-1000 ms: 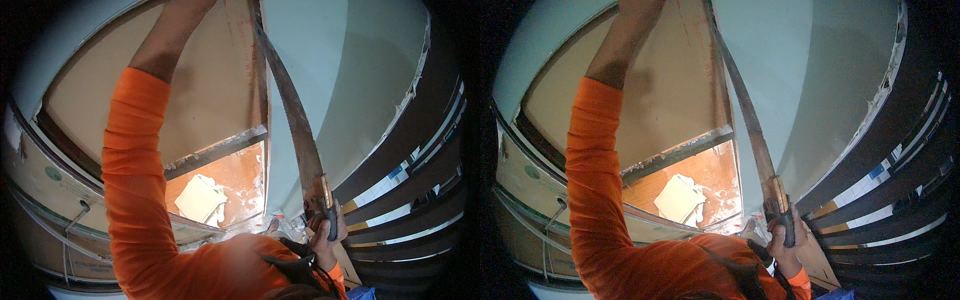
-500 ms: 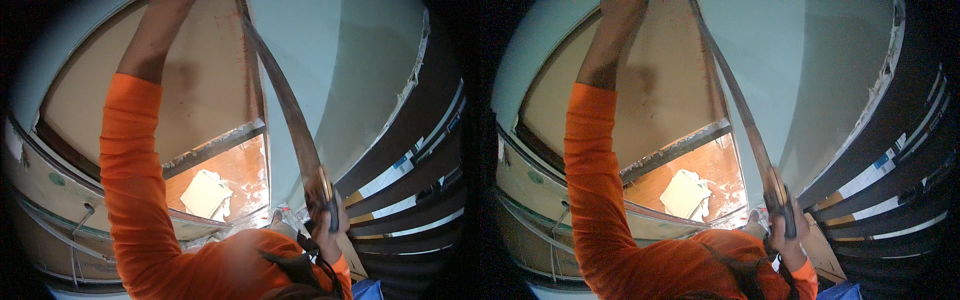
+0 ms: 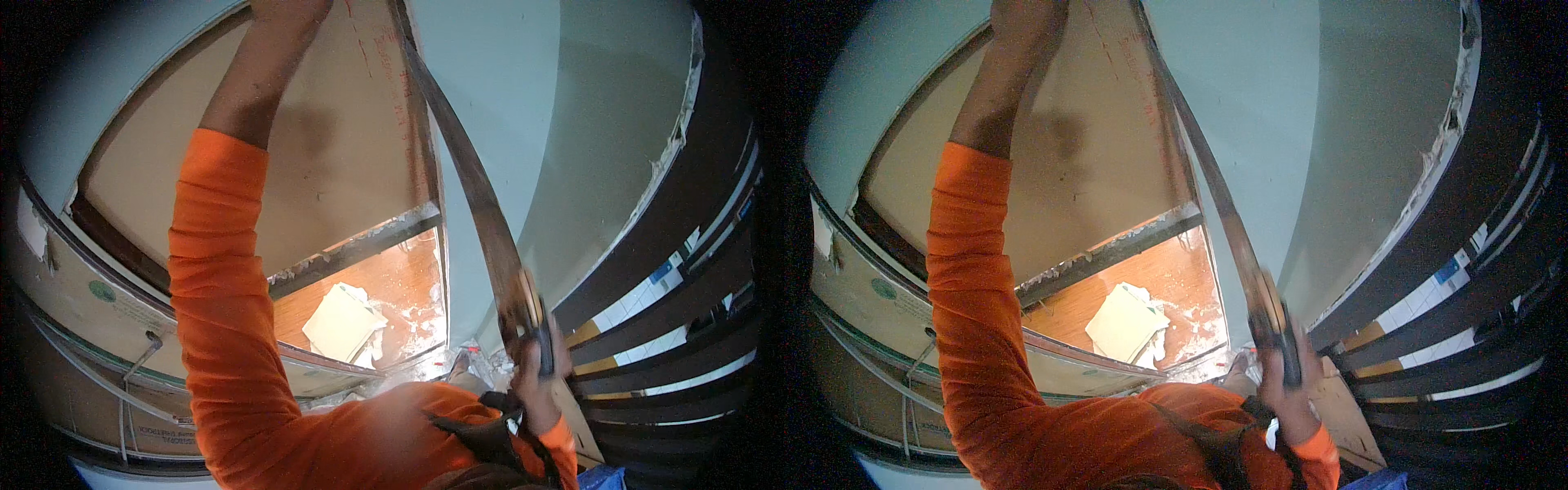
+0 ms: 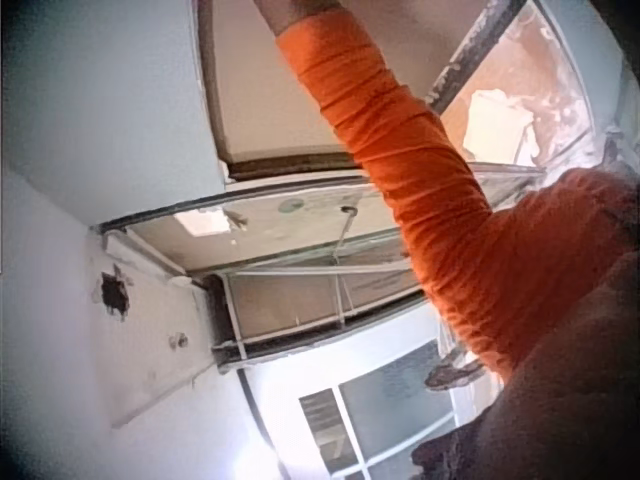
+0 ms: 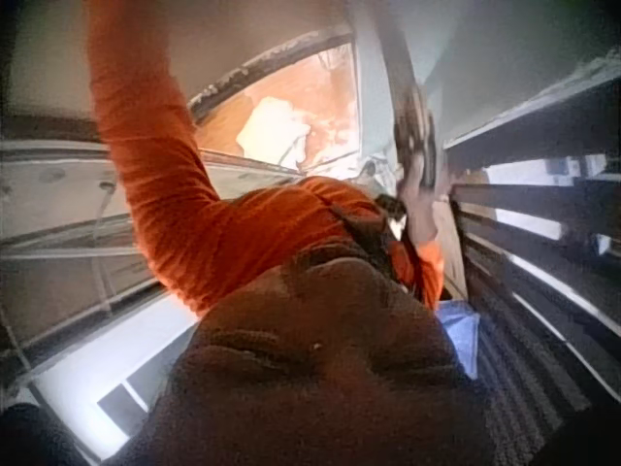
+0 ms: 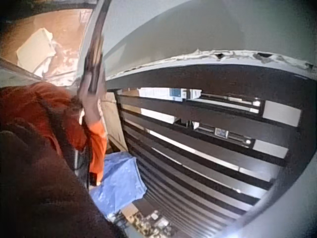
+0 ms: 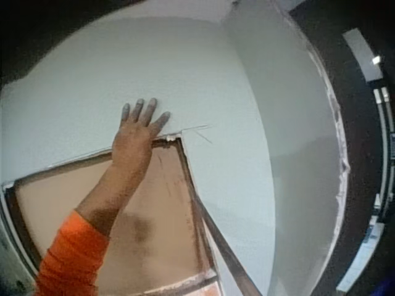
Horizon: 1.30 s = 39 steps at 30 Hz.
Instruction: The person uses a hand saw to cut a rectangular section of drywall on a ceiling. They saw along the marked lines, then use the saw to pry and remove the cut piece, exposing the ceiling cavity.
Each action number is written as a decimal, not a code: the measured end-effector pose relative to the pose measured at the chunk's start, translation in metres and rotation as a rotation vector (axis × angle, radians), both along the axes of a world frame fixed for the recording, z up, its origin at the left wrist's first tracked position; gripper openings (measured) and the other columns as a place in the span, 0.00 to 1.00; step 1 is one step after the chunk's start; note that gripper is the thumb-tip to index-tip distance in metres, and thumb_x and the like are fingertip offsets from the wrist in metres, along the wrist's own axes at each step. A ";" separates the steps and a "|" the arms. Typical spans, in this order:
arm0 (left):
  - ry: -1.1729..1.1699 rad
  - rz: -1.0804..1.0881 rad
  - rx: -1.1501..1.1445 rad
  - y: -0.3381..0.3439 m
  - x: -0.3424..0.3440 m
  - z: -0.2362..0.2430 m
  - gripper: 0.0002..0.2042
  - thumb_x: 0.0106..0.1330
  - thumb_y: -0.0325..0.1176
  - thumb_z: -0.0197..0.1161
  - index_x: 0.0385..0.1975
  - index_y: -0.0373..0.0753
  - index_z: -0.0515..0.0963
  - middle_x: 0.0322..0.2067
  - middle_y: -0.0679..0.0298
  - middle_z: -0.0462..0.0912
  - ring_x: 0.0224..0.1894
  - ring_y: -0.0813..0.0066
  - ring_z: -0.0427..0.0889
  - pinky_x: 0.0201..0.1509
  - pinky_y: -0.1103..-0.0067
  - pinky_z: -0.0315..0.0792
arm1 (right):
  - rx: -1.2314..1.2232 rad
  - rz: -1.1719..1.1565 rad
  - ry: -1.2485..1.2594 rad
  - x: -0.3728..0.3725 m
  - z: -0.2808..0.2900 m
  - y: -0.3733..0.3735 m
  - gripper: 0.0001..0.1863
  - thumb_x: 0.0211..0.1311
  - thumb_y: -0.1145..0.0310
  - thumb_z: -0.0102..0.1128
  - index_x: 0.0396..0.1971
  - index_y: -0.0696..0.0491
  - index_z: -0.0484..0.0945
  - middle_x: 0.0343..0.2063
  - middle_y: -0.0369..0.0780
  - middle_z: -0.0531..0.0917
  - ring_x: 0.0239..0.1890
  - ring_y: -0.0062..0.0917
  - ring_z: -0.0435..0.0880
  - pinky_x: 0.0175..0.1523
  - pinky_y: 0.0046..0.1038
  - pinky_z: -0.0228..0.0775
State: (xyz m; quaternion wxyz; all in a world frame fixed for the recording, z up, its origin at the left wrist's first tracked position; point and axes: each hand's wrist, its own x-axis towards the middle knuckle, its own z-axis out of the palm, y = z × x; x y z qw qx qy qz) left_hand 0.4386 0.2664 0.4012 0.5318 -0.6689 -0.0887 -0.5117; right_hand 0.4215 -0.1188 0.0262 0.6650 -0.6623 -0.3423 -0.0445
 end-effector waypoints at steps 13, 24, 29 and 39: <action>0.013 -0.018 -0.016 -0.014 -0.013 -0.007 0.26 0.67 0.23 0.52 0.65 0.50 0.73 0.72 0.56 0.62 0.75 0.54 0.58 0.80 0.59 0.47 | -0.087 0.034 -0.089 -0.010 -0.011 -0.023 0.31 0.71 0.52 0.50 0.62 0.64 0.71 0.42 0.50 0.86 0.38 0.35 0.88 0.44 0.31 0.78; 0.013 0.134 -0.051 -0.016 -0.018 -0.004 0.30 0.65 0.21 0.53 0.68 0.52 0.68 0.74 0.59 0.59 0.76 0.58 0.55 0.80 0.60 0.46 | -0.085 -0.008 -0.086 -0.001 -0.008 0.004 0.32 0.71 0.50 0.51 0.61 0.65 0.71 0.36 0.44 0.84 0.34 0.26 0.84 0.42 0.30 0.76; -0.021 0.067 -0.025 -0.006 -0.008 -0.009 0.31 0.64 0.19 0.54 0.68 0.53 0.68 0.74 0.59 0.59 0.76 0.57 0.56 0.81 0.60 0.46 | -0.032 0.007 -0.088 0.020 -0.014 0.020 0.34 0.70 0.49 0.52 0.61 0.65 0.72 0.31 0.41 0.84 0.28 0.23 0.83 0.35 0.26 0.74; 0.007 -0.031 -0.027 -0.009 -0.019 -0.012 0.29 0.65 0.19 0.52 0.66 0.51 0.72 0.72 0.59 0.62 0.75 0.56 0.58 0.81 0.60 0.47 | -0.045 -0.008 -0.118 -0.002 -0.009 0.001 0.29 0.69 0.55 0.55 0.58 0.65 0.74 0.31 0.45 0.84 0.28 0.26 0.84 0.34 0.25 0.75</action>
